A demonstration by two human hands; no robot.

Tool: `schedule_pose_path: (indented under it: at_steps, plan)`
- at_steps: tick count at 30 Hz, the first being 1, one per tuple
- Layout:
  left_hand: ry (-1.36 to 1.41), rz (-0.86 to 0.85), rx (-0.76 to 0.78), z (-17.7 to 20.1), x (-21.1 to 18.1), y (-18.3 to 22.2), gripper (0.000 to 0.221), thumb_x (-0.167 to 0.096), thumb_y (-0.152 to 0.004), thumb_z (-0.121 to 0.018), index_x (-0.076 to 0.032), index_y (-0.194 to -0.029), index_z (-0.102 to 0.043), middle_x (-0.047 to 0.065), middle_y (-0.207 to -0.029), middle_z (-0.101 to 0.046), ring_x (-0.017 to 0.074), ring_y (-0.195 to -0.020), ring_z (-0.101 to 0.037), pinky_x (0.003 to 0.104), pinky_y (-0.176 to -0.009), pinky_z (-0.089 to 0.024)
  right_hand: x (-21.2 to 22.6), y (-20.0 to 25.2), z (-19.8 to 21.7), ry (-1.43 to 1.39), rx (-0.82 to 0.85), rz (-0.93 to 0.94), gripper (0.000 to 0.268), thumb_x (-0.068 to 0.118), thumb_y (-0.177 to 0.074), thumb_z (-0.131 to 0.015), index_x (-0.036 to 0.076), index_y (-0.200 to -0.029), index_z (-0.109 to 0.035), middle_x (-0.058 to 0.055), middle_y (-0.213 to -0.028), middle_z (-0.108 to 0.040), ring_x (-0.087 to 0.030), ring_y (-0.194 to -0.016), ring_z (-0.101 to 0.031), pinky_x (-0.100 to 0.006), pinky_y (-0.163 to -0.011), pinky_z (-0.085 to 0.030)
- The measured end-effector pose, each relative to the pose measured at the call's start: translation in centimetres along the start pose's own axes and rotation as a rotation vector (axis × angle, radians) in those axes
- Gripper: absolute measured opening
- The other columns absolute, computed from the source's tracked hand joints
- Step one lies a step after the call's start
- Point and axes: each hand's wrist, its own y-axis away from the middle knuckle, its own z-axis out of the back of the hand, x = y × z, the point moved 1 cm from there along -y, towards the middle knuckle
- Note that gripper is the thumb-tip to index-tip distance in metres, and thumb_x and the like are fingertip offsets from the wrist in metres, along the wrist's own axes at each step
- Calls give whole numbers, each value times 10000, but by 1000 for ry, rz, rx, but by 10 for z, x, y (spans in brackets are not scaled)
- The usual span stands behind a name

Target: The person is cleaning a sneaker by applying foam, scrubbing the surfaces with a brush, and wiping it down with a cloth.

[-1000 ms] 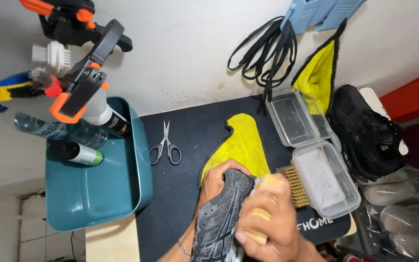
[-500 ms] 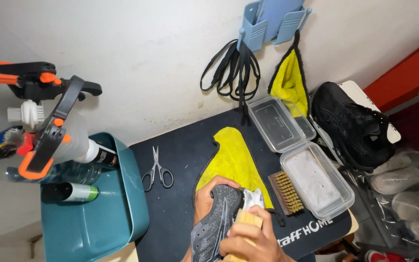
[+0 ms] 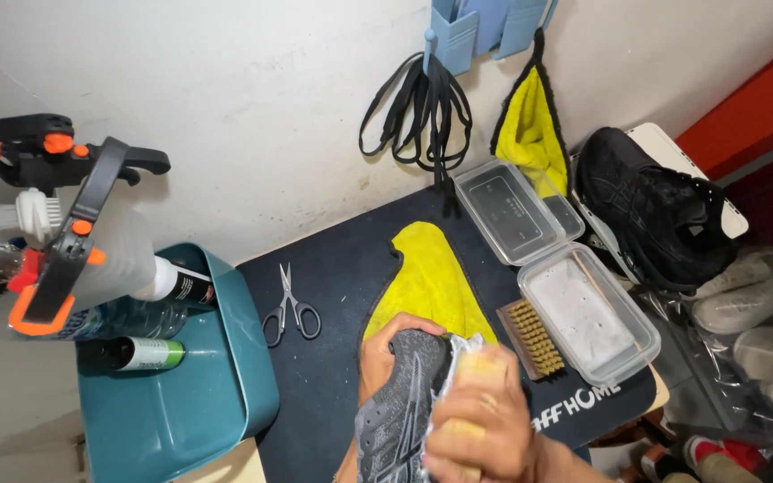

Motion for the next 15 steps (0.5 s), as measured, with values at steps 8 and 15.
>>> schedule_pose_path:
  at_steps: [8, 15]
  plan:
    - [47, -100, 5, -3, -2, -2, 112, -82, -846, -695, -131, -920, -763, 49, -938, -797, 183, -907, -767, 316, -864, -577, -20, -1, 13, 1, -29, -215, 237, 317, -949, -513, 173, -775, -585, 7, -808, -582, -216, -851, -496, -464, -839, -385]
    - [16, -104, 29, -7, 1, -4, 87, -89, -857, -722, -127, -921, -769, 45, -942, -807, 161, -904, -770, 284, -866, -580, -72, 20, 18, 116, 80, -328, 209, 250, -932, -545, 123, -801, -647, -21, -855, -627, -240, -973, -516, -405, -896, -402]
